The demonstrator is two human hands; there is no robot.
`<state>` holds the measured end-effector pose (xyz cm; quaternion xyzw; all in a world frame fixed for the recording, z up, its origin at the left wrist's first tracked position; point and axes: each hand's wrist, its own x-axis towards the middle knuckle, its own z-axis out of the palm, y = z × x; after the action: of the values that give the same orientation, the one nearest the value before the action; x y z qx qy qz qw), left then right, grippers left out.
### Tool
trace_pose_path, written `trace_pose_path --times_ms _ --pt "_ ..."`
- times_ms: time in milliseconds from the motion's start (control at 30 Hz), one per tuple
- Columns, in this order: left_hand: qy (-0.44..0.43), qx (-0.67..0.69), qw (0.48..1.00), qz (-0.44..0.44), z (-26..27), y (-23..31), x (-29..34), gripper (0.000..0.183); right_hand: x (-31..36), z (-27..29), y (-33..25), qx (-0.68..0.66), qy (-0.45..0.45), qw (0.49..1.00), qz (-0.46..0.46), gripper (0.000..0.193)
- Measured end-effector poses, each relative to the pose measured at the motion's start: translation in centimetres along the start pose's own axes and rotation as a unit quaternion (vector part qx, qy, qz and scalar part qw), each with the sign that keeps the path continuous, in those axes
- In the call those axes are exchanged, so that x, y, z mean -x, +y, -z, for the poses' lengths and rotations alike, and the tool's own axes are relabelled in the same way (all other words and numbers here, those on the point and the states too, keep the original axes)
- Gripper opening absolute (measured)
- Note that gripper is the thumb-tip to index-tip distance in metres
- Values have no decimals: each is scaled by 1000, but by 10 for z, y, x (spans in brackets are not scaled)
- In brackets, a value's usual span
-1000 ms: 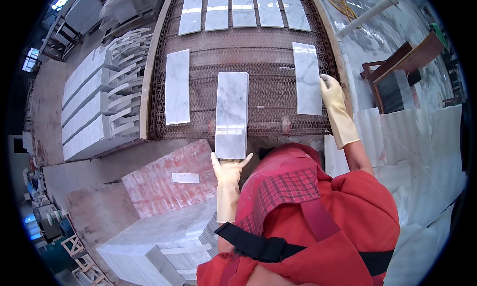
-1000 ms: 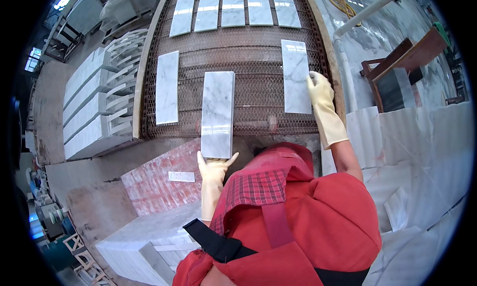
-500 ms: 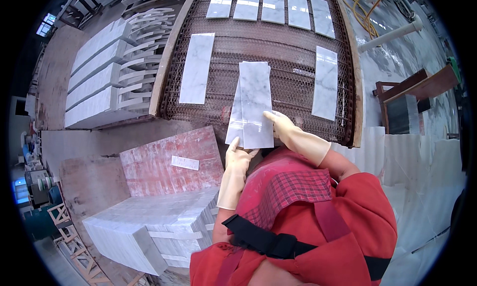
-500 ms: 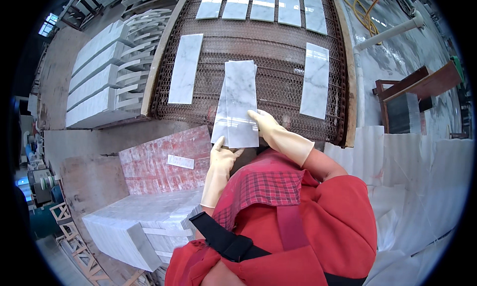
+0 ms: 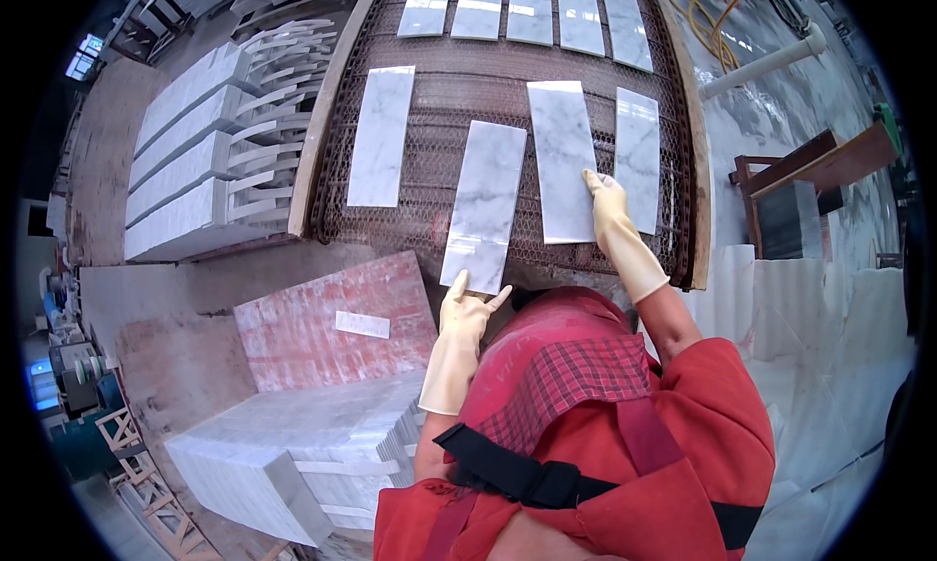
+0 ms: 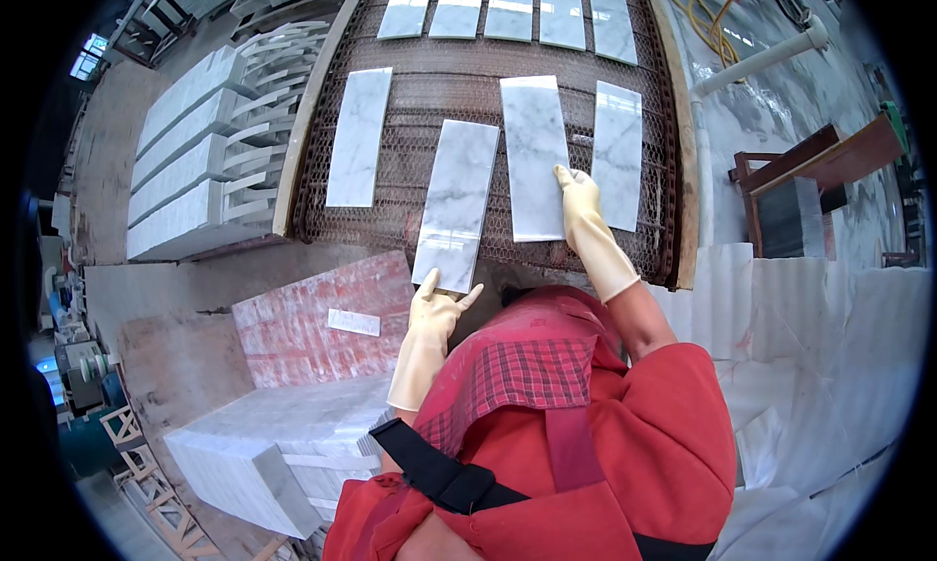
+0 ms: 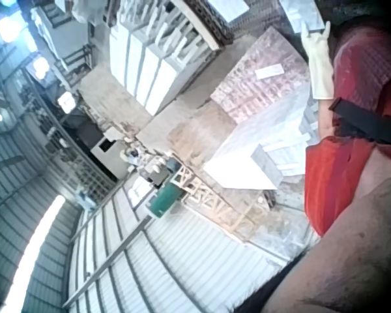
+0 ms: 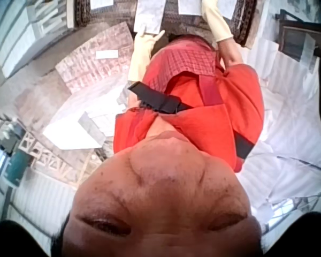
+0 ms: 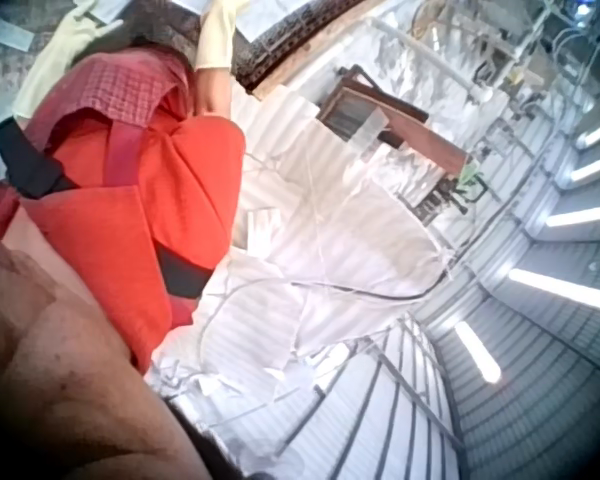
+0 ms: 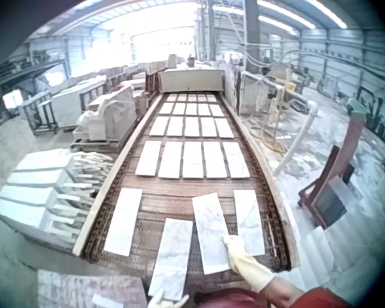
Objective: The person picks up rectangular white tiles from a stack and places them one by one onto a metal mesh conveyor belt. They arrange the tiles in neat rows, filling the available space on the belt.
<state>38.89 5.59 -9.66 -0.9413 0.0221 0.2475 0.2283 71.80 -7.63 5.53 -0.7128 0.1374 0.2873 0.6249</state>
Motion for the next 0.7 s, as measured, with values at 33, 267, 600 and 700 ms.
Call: trace_pose_path --times_ms 33,267,600,700 --pt "41 -327 944 29 -21 10 -4 47 -12 -3 -1 1 13 1000 11 29" --pt "-70 -934 296 -188 89 -30 11 46 -62 10 -2 -32 78 996 34 33" --pt "-107 -956 237 -137 92 -28 16 60 -69 12 6 -33 81 995 49 33" --pt "-106 -958 235 -125 96 -31 18 63 -64 10 4 -31 88 994 52 33"
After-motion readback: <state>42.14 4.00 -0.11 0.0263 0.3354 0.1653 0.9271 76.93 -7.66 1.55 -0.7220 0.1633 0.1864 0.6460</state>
